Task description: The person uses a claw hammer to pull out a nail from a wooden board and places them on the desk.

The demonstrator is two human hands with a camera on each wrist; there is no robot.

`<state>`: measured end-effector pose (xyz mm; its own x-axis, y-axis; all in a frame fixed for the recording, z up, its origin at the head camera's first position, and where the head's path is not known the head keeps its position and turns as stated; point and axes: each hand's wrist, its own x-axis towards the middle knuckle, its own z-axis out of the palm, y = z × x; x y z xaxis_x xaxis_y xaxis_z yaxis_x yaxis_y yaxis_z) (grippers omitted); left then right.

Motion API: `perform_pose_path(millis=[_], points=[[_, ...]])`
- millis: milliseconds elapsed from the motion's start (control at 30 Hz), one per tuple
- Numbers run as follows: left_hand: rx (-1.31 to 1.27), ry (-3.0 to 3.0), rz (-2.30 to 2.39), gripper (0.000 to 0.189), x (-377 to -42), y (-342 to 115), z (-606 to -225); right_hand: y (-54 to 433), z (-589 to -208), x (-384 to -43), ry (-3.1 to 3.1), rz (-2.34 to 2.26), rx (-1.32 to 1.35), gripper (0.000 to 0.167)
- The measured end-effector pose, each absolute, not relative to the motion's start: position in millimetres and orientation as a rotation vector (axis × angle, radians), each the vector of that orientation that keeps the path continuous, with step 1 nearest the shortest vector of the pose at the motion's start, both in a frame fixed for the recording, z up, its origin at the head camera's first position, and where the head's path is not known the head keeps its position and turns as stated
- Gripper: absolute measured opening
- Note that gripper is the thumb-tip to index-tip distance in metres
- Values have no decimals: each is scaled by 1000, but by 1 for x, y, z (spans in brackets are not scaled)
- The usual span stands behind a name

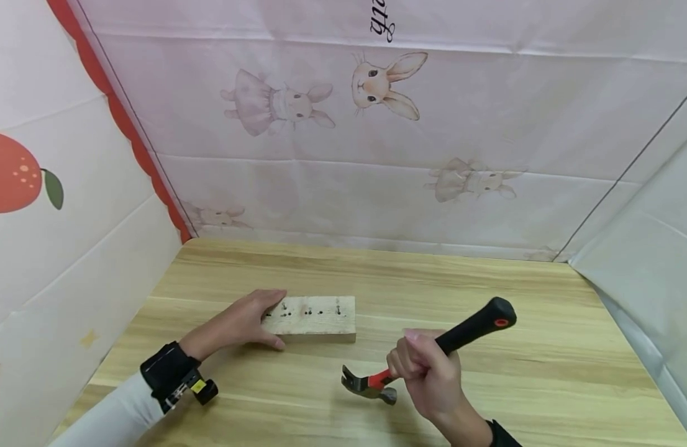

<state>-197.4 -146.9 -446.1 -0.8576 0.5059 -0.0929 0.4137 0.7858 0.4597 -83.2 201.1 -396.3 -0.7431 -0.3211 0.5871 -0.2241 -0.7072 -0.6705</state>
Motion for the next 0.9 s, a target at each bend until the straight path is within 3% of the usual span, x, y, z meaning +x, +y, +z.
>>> perform_pose_path(millis=[500, 733, 900], points=[[723, 2759, 681, 95, -207, -149, -447, 177, -371, -147, 1757, -2602, -693, 46], [729, 2758, 660, 96, -210, -147, -449, 158, -358, -180, 2109, -2264, -384, 52], [724, 2759, 664, 96, -211, -145, -449, 147, -360, -192, 2185, -2076, -247, 43]])
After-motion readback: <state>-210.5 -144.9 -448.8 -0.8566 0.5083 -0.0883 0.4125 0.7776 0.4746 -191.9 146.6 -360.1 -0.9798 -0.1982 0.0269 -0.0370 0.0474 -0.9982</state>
